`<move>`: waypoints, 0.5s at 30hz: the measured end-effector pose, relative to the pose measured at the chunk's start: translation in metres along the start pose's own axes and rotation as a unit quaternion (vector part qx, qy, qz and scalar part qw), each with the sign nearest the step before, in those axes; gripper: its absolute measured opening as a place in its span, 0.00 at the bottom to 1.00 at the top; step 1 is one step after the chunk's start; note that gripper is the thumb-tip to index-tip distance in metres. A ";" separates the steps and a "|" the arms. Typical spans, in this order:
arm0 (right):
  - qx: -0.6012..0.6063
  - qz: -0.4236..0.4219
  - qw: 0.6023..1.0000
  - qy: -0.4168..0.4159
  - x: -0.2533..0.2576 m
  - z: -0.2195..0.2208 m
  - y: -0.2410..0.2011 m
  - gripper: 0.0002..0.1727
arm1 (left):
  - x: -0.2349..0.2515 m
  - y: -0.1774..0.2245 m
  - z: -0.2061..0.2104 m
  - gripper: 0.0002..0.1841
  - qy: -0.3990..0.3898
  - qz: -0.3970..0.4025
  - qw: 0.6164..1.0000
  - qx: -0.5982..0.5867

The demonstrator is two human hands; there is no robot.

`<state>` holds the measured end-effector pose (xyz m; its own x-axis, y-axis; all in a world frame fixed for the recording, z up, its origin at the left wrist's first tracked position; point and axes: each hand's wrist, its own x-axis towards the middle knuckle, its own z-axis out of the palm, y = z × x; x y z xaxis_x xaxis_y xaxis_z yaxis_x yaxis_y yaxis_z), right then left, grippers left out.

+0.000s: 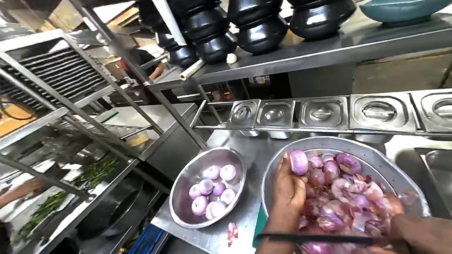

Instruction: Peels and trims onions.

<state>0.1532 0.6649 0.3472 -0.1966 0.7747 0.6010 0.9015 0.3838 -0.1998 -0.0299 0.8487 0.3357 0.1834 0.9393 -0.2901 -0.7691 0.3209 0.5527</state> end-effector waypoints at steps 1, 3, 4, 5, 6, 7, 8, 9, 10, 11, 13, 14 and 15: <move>-0.001 0.022 1.000 -0.001 0.000 0.000 0.005 0.36 | -0.003 0.003 0.002 0.15 0.000 -0.015 1.000 -0.023; -0.024 0.078 0.997 -0.017 0.004 0.000 0.013 0.39 | -0.008 0.006 0.002 0.20 -0.031 -0.043 0.997 -0.059; -0.038 0.102 0.994 -0.029 0.007 0.000 0.016 0.42 | -0.013 0.008 0.003 0.24 -0.046 -0.043 0.996 -0.060; -0.045 0.121 0.991 -0.035 0.009 0.000 0.019 0.45 | -0.017 0.009 0.004 0.29 -0.059 -0.038 0.996 -0.053; -0.045 0.136 0.989 -0.035 0.010 0.000 0.020 0.47 | -0.020 0.009 0.002 0.34 -0.091 -0.032 0.994 -0.047; -0.042 0.144 0.988 -0.031 0.010 0.000 0.021 0.48 | -0.021 0.008 -0.002 0.37 -0.147 -0.021 0.988 -0.044; -0.036 0.149 0.988 -0.026 0.010 0.001 0.022 0.48 | -0.020 0.008 -0.006 0.37 -0.213 -0.009 0.976 -0.042; -0.032 0.149 0.988 -0.020 0.010 0.002 0.022 0.47 | -0.020 0.008 -0.008 0.38 -0.265 0.001 0.964 -0.036; -0.029 0.148 0.988 -0.013 0.011 0.002 0.021 0.46 | -0.021 0.009 -0.008 0.38 -0.301 0.010 0.953 -0.028; -0.025 0.146 0.989 -0.006 0.012 0.002 0.020 0.45 | -0.023 0.010 -0.007 0.39 -0.325 0.017 0.945 -0.019; -0.015 0.142 0.990 0.003 0.014 0.001 0.017 0.44 | -0.027 0.011 -0.004 0.40 -0.352 0.025 0.936 -0.008; -0.012 0.139 0.990 0.008 0.015 0.002 0.016 0.43 | -0.029 0.012 -0.003 0.41 -0.358 0.027 0.933 -0.006; -0.009 0.137 0.990 0.011 0.016 0.002 0.015 0.43 | -0.030 0.012 -0.001 0.41 -0.363 0.031 0.931 -0.004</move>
<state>0.1625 0.6840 0.3529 0.0651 0.8373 0.5428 0.9264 0.1514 -0.3446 -0.0453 0.8241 0.3501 0.5023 0.7918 0.3475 -0.7958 0.2661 0.5440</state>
